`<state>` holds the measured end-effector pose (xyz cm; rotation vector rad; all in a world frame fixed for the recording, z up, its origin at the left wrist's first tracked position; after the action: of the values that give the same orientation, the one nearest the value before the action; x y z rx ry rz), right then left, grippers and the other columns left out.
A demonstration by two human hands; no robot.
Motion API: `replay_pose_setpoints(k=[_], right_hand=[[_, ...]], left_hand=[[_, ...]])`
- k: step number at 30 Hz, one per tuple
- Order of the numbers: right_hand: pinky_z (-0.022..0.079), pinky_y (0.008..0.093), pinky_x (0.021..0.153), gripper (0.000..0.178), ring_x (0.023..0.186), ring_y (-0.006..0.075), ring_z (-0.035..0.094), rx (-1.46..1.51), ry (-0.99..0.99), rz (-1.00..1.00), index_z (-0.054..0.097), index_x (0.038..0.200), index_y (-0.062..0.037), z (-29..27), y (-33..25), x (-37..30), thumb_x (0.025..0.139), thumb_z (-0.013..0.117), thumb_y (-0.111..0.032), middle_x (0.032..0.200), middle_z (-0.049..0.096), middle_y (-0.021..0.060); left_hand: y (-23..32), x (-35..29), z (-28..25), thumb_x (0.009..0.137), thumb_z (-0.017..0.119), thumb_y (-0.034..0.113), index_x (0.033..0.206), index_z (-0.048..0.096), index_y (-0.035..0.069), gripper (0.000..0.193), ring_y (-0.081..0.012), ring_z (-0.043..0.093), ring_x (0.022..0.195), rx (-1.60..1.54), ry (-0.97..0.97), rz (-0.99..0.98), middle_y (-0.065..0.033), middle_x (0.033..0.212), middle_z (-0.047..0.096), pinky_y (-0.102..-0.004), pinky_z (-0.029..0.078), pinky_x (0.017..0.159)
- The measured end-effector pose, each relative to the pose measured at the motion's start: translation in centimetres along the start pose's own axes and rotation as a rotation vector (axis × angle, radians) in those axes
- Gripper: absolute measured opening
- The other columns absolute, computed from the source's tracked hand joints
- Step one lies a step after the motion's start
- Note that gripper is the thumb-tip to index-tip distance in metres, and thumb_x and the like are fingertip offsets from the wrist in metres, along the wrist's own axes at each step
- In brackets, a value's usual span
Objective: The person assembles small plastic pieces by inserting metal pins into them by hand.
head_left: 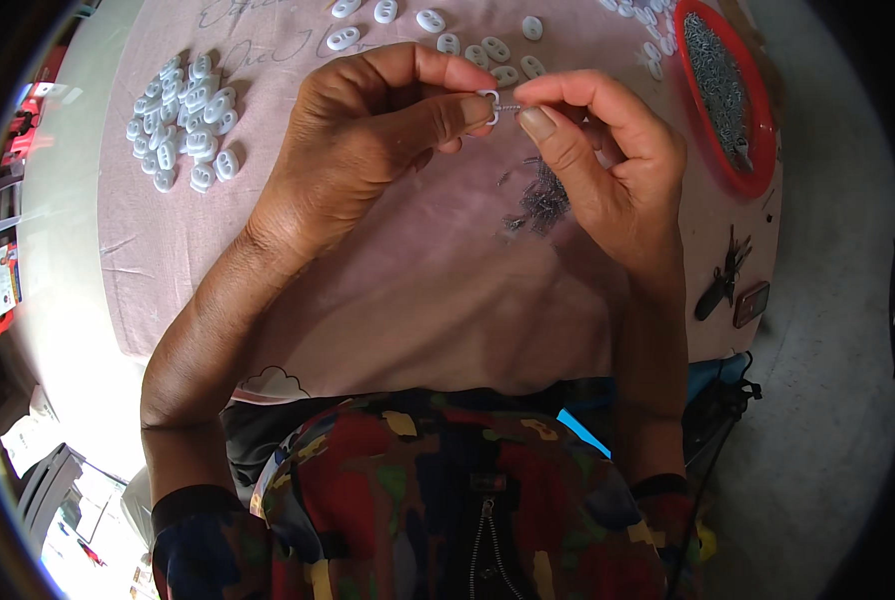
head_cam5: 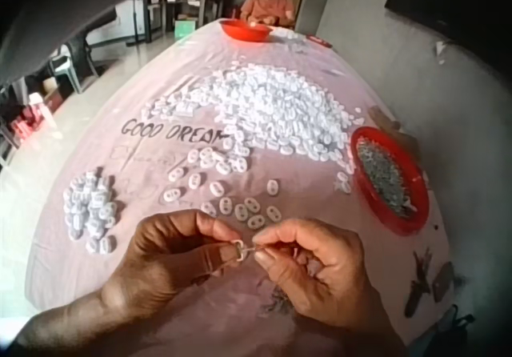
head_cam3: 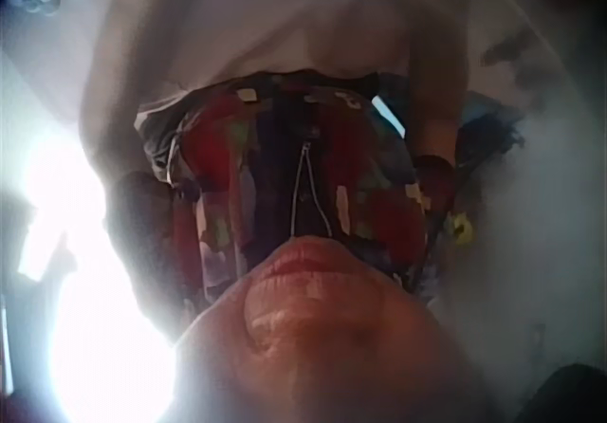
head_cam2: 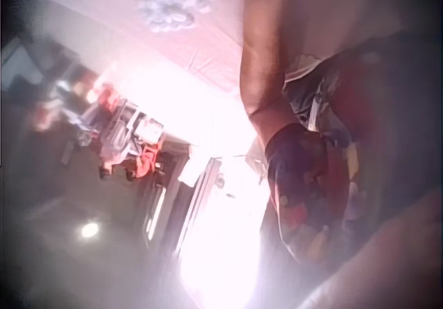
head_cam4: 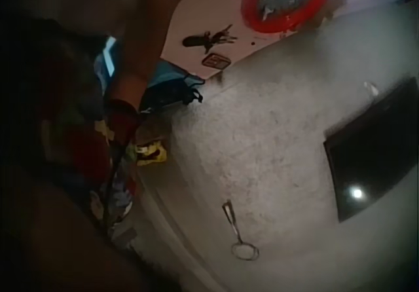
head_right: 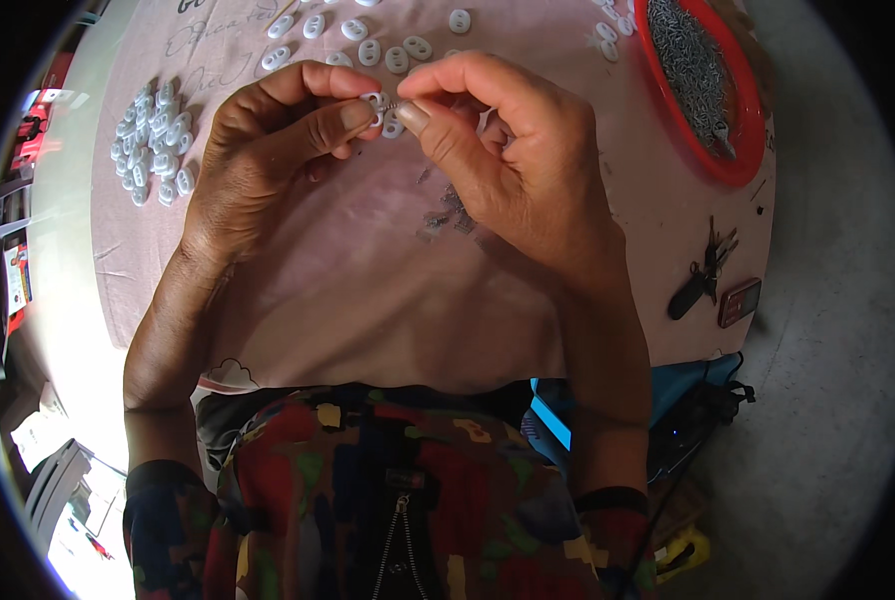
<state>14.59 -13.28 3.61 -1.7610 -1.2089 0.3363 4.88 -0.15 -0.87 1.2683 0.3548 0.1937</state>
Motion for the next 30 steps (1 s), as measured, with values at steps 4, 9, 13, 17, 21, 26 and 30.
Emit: replay_pose_setpoints(k=[4, 9, 13, 17, 21, 26, 30], right_hand=[[0.043, 0.0174, 0.064, 0.008, 0.072, 0.0032, 0.051, -0.012, -0.019, 0.002, 0.061, 0.096, 0.0032, 0.4, 0.3, -0.1, 0.089, 0.060, 0.000, 0.081, 0.059, 0.0003], [0.041, 0.0174, 0.059, 0.002, 0.067, 0.0023, 0.049, -0.055, 0.032, -0.008, 0.059, 0.090, 0.0021, 0.9, 0.4, -0.2, 0.089, 0.059, 0.000, 0.076, 0.056, -0.0015], [0.042, 0.0177, 0.058, 0.002, 0.066, 0.0024, 0.050, -0.069, 0.040, -0.020, 0.059, 0.090, 0.0019, 1.1, 0.3, -0.1, 0.090, 0.058, 0.000, 0.075, 0.057, -0.0007], [0.043, 0.0199, 0.053, 0.002, 0.060, 0.0054, 0.053, 0.001, 0.089, -0.074, 0.059, 0.089, -0.0001, 1.6, 0.2, -0.1, 0.087, 0.060, -0.001, 0.073, 0.062, 0.0035], [0.044, 0.0182, 0.057, 0.003, 0.063, 0.0040, 0.054, 0.020, 0.062, -0.066, 0.058, 0.090, 0.0020, 1.8, 0.1, -0.2, 0.090, 0.057, -0.001, 0.074, 0.062, 0.0029], [0.044, 0.0184, 0.055, 0.003, 0.061, 0.0042, 0.053, 0.027, 0.077, -0.087, 0.057, 0.089, 0.0017, 1.9, 0.2, -0.2, 0.091, 0.057, -0.001, 0.073, 0.062, 0.0030], [0.045, 0.0183, 0.056, 0.004, 0.062, 0.0045, 0.054, 0.053, 0.087, -0.082, 0.057, 0.091, 0.0017, 1.8, 0.1, -0.3, 0.091, 0.056, -0.002, 0.075, 0.063, 0.0034]], left_hand=[[-0.2, 0.0, 0.1, 0.086, 0.068, 0.016, 0.105, 0.066, 0.006, 0.022, -0.0013, 0.053, 0.069, 0.053, -0.046, -0.007, 0.0011, 0.083, 0.066, -0.0161, 0.039, 0.058], [-0.9, 0.1, 0.0, 0.086, 0.068, 0.016, 0.106, 0.066, 0.004, 0.023, -0.0030, 0.055, 0.069, -0.016, -0.050, -0.163, -0.0005, 0.083, 0.067, -0.0169, 0.042, 0.059], [-1.0, 0.0, 0.2, 0.086, 0.068, 0.018, 0.106, 0.066, 0.004, 0.024, -0.0027, 0.055, 0.069, -0.057, -0.076, -0.194, 0.0000, 0.084, 0.067, -0.0168, 0.040, 0.059], [-1.2, -0.1, 0.1, 0.087, 0.067, 0.016, 0.104, 0.067, 0.003, 0.021, -0.0036, 0.056, 0.070, -0.090, -0.079, -0.167, -0.0011, 0.082, 0.067, -0.0178, 0.043, 0.059], [-1.0, -0.3, 0.4, 0.087, 0.066, 0.015, 0.102, 0.067, 0.003, 0.020, -0.0032, 0.055, 0.069, -0.052, -0.050, -0.135, -0.0007, 0.081, 0.067, -0.0177, 0.043, 0.060], [-1.0, -0.5, 0.5, 0.087, 0.066, 0.015, 0.101, 0.067, 0.002, 0.019, -0.0020, 0.054, 0.068, -0.026, -0.004, -0.108, 0.0004, 0.080, 0.067, -0.0175, 0.042, 0.059], [-1.0, -0.5, 0.7, 0.088, 0.066, 0.015, 0.101, 0.067, 0.002, 0.019, -0.0022, 0.054, 0.068, -0.075, -0.011, -0.095, 0.0005, 0.080, 0.067, -0.0175, 0.042, 0.059]])
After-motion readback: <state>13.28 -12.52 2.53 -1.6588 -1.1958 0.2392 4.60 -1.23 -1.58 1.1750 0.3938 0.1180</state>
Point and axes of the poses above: each hand's wrist, its own x-axis towards the middle knuckle, its own z-axis out of the palm, y = z × x, the point moved 6 cm from there along x, towards the middle knuckle
